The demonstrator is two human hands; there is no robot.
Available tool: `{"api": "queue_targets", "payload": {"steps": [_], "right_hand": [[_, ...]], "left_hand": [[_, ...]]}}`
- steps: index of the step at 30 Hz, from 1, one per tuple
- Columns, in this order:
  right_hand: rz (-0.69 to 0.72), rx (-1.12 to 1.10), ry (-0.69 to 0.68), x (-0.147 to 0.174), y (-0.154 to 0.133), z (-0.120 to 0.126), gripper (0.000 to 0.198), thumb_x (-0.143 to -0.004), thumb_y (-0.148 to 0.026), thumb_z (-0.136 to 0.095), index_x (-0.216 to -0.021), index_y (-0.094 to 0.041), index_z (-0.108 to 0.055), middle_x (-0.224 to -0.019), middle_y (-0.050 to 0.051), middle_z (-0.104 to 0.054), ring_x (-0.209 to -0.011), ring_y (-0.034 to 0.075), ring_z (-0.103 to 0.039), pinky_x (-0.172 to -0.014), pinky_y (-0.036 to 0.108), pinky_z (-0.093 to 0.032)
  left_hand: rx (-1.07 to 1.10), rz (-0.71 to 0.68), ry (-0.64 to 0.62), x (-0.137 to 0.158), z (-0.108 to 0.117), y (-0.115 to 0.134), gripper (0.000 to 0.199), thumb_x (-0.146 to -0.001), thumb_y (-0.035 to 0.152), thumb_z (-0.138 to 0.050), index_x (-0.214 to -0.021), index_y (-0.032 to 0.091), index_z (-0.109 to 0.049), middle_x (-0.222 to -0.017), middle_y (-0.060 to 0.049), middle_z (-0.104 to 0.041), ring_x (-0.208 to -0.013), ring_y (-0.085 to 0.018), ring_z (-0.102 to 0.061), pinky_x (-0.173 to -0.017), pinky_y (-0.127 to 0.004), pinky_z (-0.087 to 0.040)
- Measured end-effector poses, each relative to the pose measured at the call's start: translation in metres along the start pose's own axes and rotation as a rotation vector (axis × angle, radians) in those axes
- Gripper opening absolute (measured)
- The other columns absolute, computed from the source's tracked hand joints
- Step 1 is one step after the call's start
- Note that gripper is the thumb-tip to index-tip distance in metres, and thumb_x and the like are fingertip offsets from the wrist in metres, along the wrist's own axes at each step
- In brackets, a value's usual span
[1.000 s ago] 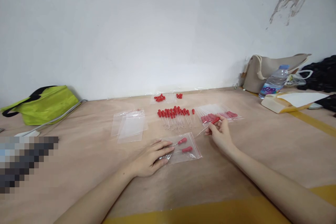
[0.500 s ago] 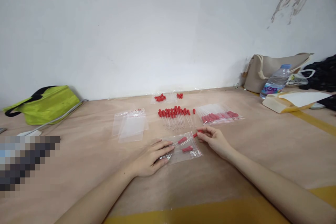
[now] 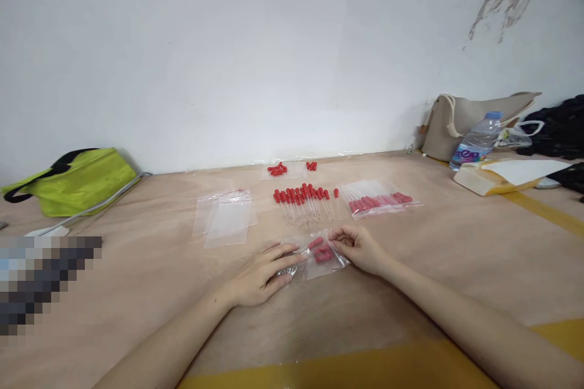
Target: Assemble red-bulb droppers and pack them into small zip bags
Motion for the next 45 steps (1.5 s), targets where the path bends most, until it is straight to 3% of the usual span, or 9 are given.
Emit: {"api": "queue_targets", "payload": {"steps": [5, 9, 13, 23, 27, 30, 34, 38, 45], "right_hand": [[-0.002, 0.06, -0.001, -0.005, 0.0, 0.013, 0.019, -0.076, -0.033, -0.052, -0.084, -0.017, -0.056, -0.08, 0.004, -0.063, -0.074, 0.015, -0.06, -0.066, 0.027, -0.046], [-0.056, 0.415, 0.212, -0.029, 0.001, 0.055, 0.015, -0.073, -0.028, -0.053, -0.078, -0.016, -0.058, -0.075, 0.004, -0.064, -0.068, 0.014, -0.058, -0.063, 0.025, -0.044], [-0.284, 0.764, 0.272, -0.063, 0.005, 0.081, 0.019, -0.07, -0.022, -0.054, -0.087, -0.014, -0.058, -0.085, 0.008, -0.065, -0.079, 0.016, -0.059, -0.069, 0.024, -0.043], [-0.545, 0.801, 0.253, -0.11, 0.02, 0.066, 0.032, -0.069, -0.022, -0.058, -0.096, -0.004, -0.055, -0.086, 0.022, -0.062, -0.08, 0.028, -0.061, -0.061, 0.029, -0.044], [-0.497, 0.763, 0.288, -0.099, 0.004, 0.069, 0.044, -0.073, -0.023, -0.054, -0.11, -0.002, -0.043, -0.092, 0.023, -0.06, -0.08, 0.026, -0.06, -0.061, 0.029, -0.044], [-0.424, 0.679, 0.275, -0.078, -0.009, 0.071, 0.05, -0.076, -0.021, -0.047, -0.121, -0.004, -0.031, -0.078, 0.011, -0.061, -0.067, 0.019, -0.06, -0.055, 0.024, -0.043], [-0.266, 0.194, 0.26, -0.04, -0.011, 0.059, 0.065, -0.077, -0.018, -0.038, -0.132, -0.011, -0.005, -0.052, -0.008, -0.045, -0.041, 0.011, -0.048, -0.039, 0.02, -0.038], [-0.154, -0.097, 0.347, -0.013, 0.001, 0.048, 0.066, -0.07, -0.02, -0.045, -0.129, -0.017, -0.013, -0.058, -0.009, -0.042, -0.039, 0.009, -0.046, -0.035, 0.019, -0.038], [-0.089, -0.258, 0.471, -0.006, 0.015, 0.043, 0.063, -0.066, -0.03, -0.056, -0.119, -0.022, -0.023, -0.066, -0.007, -0.045, -0.048, 0.011, -0.053, -0.043, 0.024, -0.047]], "left_hand": [[0.013, -0.01, -0.01, 0.0, 0.0, 0.0, 0.037, -0.09, 0.027, -0.037, -0.126, 0.03, -0.042, -0.135, -0.003, -0.038, -0.122, -0.02, -0.036, -0.103, -0.041, -0.026], [0.03, -0.005, 0.004, 0.0, -0.001, -0.001, 0.037, -0.09, 0.028, -0.037, -0.126, 0.028, -0.041, -0.134, -0.004, -0.039, -0.122, -0.021, -0.036, -0.103, -0.042, -0.026], [0.041, 0.002, 0.005, 0.001, 0.0, 0.0, 0.036, -0.089, 0.027, -0.039, -0.125, 0.027, -0.04, -0.134, -0.004, -0.039, -0.122, -0.02, -0.036, -0.104, -0.043, -0.024], [0.139, -0.002, 0.17, 0.004, 0.008, -0.002, 0.017, -0.082, 0.025, -0.05, -0.097, 0.017, -0.052, -0.128, -0.009, -0.045, -0.117, -0.022, -0.042, -0.095, -0.036, -0.039], [0.105, -0.023, 0.212, 0.005, 0.009, -0.004, 0.022, -0.079, 0.027, -0.054, -0.099, 0.018, -0.056, -0.122, -0.009, -0.052, -0.115, -0.022, -0.046, -0.096, -0.036, -0.039], [0.097, -0.002, 0.249, 0.005, 0.012, -0.007, 0.024, -0.076, 0.03, -0.058, -0.096, 0.018, -0.057, -0.118, -0.009, -0.055, -0.11, -0.022, -0.05, -0.092, -0.035, -0.043], [0.115, 0.032, 0.266, 0.003, 0.014, -0.009, 0.024, -0.074, 0.033, -0.059, -0.092, 0.017, -0.057, -0.115, -0.009, -0.056, -0.105, -0.022, -0.053, -0.088, -0.036, -0.045], [0.122, -0.018, 0.232, 0.002, 0.012, -0.006, 0.025, -0.078, 0.032, -0.056, -0.099, 0.018, -0.058, -0.117, -0.009, -0.055, -0.11, -0.023, -0.05, -0.092, -0.037, -0.042], [0.118, -0.046, 0.156, 0.003, 0.004, -0.008, 0.034, -0.082, 0.029, -0.051, -0.115, 0.021, -0.054, -0.124, -0.009, -0.049, -0.113, -0.022, -0.047, -0.094, -0.038, -0.039]]}}
Point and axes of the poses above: each hand's wrist, its own x-axis away from the middle knuckle, its own z-axis out of the back of the hand, y = z × x, the point moved 7 cm from there along -x, towards the middle knuckle
